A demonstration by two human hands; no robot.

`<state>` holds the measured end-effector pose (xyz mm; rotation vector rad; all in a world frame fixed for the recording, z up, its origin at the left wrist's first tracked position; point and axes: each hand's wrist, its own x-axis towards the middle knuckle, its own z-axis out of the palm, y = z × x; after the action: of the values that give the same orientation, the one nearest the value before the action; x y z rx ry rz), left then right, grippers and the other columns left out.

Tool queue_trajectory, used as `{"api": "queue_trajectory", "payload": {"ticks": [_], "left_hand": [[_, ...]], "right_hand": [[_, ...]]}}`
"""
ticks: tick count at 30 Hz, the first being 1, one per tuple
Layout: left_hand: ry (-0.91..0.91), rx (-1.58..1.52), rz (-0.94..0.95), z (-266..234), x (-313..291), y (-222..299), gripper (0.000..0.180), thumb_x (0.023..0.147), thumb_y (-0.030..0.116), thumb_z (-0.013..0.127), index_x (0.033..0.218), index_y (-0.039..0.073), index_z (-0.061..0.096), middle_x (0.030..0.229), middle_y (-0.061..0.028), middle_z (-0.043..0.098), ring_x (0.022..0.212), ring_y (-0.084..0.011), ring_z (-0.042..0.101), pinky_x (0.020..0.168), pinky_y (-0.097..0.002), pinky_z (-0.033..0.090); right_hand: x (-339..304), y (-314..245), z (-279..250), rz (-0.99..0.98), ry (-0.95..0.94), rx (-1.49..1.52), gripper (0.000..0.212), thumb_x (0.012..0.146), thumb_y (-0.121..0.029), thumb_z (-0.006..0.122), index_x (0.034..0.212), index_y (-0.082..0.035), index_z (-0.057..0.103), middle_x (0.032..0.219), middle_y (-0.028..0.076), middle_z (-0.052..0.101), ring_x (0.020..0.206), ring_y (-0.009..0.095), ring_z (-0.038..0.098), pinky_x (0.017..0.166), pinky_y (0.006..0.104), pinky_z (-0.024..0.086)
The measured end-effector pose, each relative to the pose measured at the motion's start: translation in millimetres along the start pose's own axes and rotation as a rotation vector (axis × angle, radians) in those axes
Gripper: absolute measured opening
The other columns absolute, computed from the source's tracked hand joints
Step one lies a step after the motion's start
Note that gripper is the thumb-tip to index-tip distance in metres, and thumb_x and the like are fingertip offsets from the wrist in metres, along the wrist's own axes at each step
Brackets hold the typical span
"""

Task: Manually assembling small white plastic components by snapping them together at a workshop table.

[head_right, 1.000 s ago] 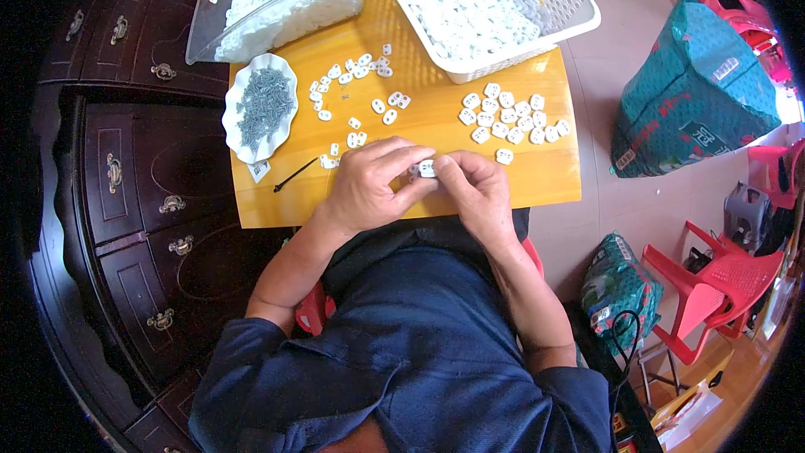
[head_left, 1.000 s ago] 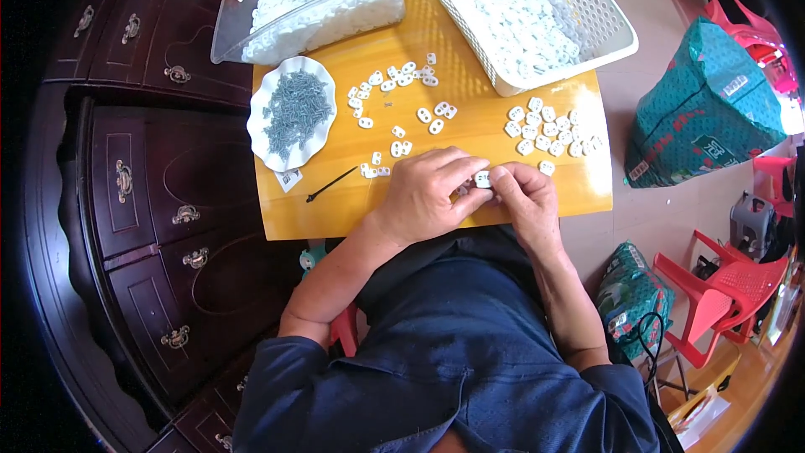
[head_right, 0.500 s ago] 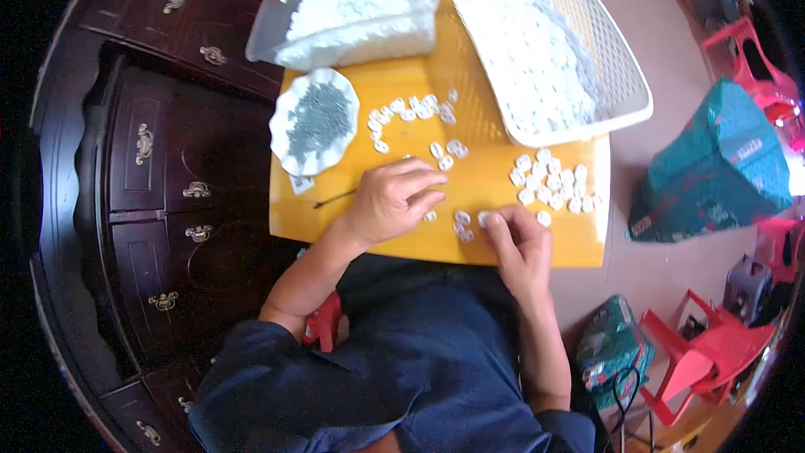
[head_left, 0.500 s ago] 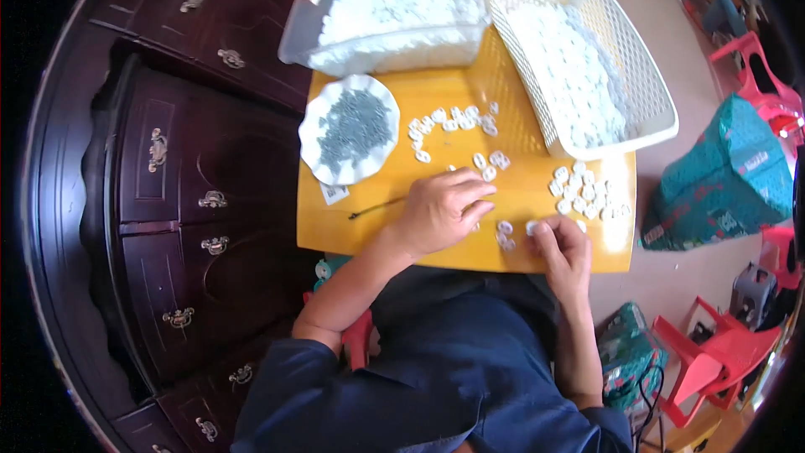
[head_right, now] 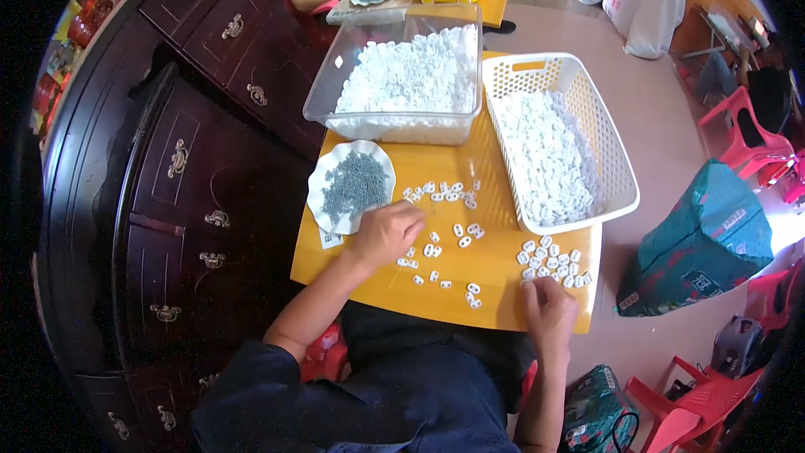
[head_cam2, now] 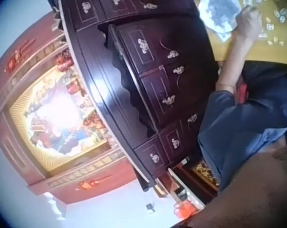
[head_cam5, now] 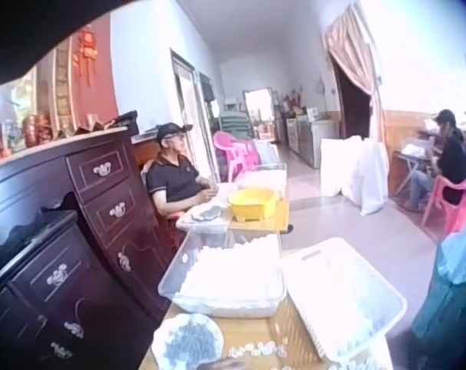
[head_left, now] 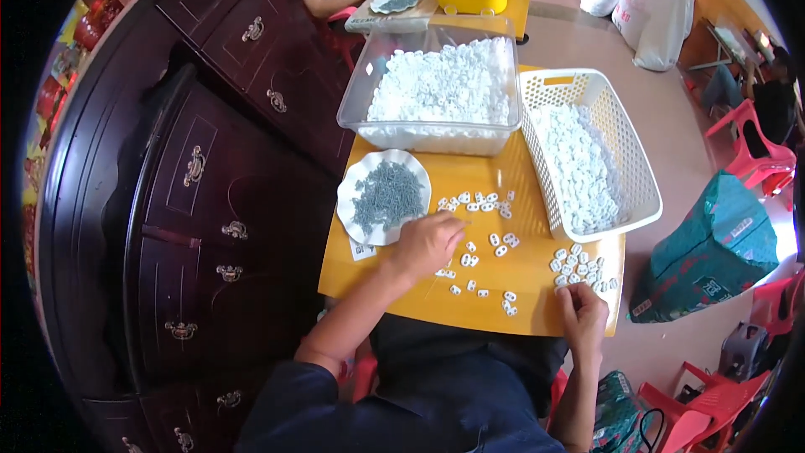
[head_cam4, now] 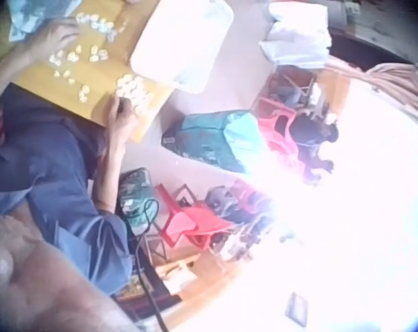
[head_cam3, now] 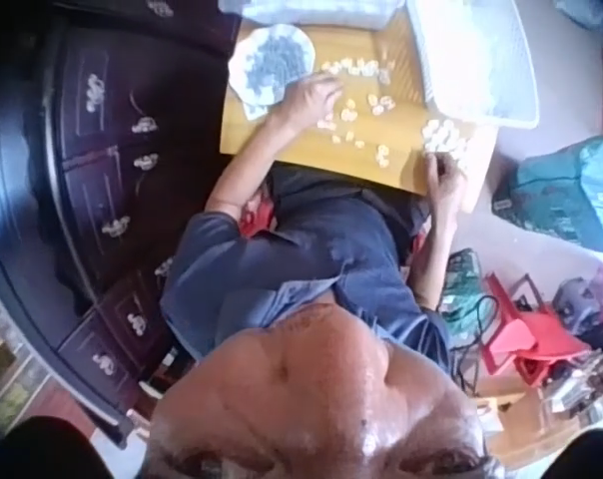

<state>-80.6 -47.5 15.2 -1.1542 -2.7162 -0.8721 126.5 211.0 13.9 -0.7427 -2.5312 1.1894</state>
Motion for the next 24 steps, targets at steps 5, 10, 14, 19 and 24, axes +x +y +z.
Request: {"api": "queue_trajectory", "payload": {"ticks": [5, 10, 14, 19, 24], "left_hand": [[0.013, 0.025, 0.034, 14, 1, -8, 0.015, 0.088, 0.015, 0.072, 0.101, 0.008, 0.072, 0.09, -0.0084, 0.069, 0.081, -0.0324, 0.071, 0.068, -0.0436, 0.058], [-0.019, 0.051, 0.038, 20, 5, -9, 0.011, 0.088, 0.015, 0.072, 0.097, 0.009, 0.071, 0.088, -0.0075, 0.067, 0.079, -0.032, 0.07, 0.067, -0.0431, 0.058], [-0.047, 0.086, 0.052, 27, 0, -16, 0.005, 0.088, 0.015, 0.071, 0.09, 0.011, 0.068, 0.085, -0.0071, 0.065, 0.076, -0.0321, 0.069, 0.064, -0.0434, 0.057], [-0.045, 0.045, 0.07, 32, 1, -22, 0.006, 0.087, 0.013, 0.069, 0.086, 0.011, 0.064, 0.084, -0.0076, 0.064, 0.075, -0.0329, 0.068, 0.062, -0.045, 0.056], [-0.03, -0.006, 0.051, 14, 7, -27, 0.002, 0.089, 0.011, 0.067, 0.088, 0.011, 0.068, 0.087, -0.0092, 0.067, 0.079, -0.0342, 0.069, 0.065, -0.0449, 0.057]], "right_hand": [[7, -9, 0, -0.011, -0.003, -0.095, 0.018, 0.091, -0.019, 0.075, 0.086, -0.002, 0.073, 0.073, 0.018, 0.071, 0.065, 0.032, 0.071, 0.062, 0.0397, 0.053], [10, -10, 3, 0.028, -0.026, -0.12, 0.017, 0.09, -0.02, 0.075, 0.086, -0.003, 0.073, 0.074, 0.018, 0.071, 0.066, 0.033, 0.071, 0.063, 0.0399, 0.054], [10, -10, 4, 0.013, -0.009, -0.155, 0.018, 0.089, -0.02, 0.076, 0.085, -0.003, 0.073, 0.074, 0.017, 0.072, 0.067, 0.033, 0.072, 0.063, 0.0404, 0.055], [9, -12, 6, 0.003, 0.017, -0.164, 0.019, 0.088, -0.021, 0.078, 0.086, -0.003, 0.071, 0.074, 0.017, 0.072, 0.067, 0.033, 0.072, 0.063, 0.0408, 0.055], [15, -19, 6, -0.008, 0.072, -0.145, 0.015, 0.09, -0.014, 0.077, 0.089, -0.003, 0.066, 0.073, 0.016, 0.072, 0.063, 0.028, 0.072, 0.059, 0.0372, 0.054]]}}
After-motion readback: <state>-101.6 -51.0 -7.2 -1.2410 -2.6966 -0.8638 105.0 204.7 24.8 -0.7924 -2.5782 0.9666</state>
